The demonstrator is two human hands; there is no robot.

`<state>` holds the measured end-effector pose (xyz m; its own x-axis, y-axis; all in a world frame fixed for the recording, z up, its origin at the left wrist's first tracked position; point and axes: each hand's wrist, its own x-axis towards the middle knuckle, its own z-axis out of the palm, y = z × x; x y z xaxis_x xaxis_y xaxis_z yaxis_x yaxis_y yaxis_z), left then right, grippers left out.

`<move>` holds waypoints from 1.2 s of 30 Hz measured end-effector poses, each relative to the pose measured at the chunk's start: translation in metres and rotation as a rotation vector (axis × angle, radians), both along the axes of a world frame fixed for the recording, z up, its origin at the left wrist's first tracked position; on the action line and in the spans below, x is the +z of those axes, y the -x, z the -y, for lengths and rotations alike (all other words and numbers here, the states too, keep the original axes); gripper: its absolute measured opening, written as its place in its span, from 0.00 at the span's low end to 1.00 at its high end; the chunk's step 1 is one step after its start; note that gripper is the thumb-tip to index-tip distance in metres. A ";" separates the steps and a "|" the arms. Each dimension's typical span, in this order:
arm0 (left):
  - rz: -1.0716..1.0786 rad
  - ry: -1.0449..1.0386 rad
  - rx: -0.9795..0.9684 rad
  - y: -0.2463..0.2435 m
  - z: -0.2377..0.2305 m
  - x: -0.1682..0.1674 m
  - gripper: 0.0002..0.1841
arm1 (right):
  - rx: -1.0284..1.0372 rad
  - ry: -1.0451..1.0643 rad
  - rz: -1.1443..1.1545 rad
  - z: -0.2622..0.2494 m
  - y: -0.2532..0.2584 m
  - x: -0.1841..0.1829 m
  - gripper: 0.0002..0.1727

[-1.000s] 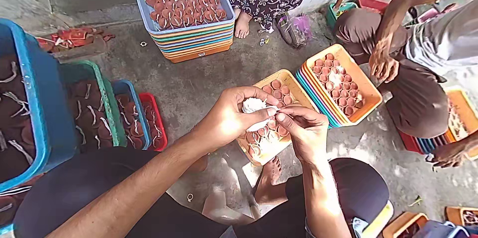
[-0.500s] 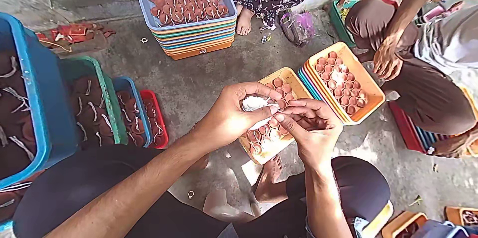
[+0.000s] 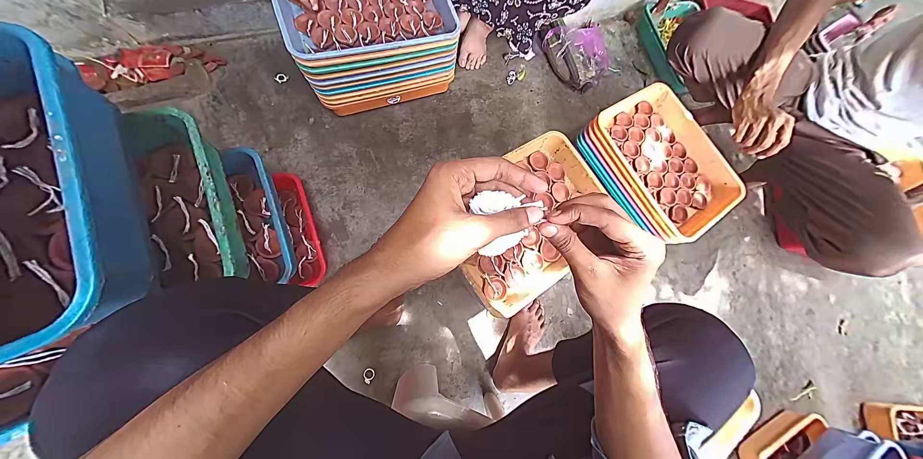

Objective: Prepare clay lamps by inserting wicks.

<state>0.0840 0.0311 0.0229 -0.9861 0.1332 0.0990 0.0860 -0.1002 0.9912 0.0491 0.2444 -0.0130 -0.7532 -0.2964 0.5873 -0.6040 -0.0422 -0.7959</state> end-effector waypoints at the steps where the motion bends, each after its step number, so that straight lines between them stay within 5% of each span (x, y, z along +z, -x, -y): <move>1: -0.008 -0.010 -0.001 0.001 -0.001 0.000 0.14 | 0.000 -0.002 0.003 0.000 0.000 0.000 0.08; 15: 0.101 0.012 -0.139 -0.003 0.005 0.008 0.23 | 0.183 0.069 0.058 -0.005 0.004 0.001 0.09; 30: 0.093 -0.006 -0.181 -0.002 0.006 0.009 0.20 | 0.145 0.110 0.063 -0.007 0.003 0.000 0.16; 36: 0.128 -0.026 -0.167 -0.003 0.006 0.010 0.20 | 0.092 0.029 -0.041 -0.006 0.002 0.001 0.07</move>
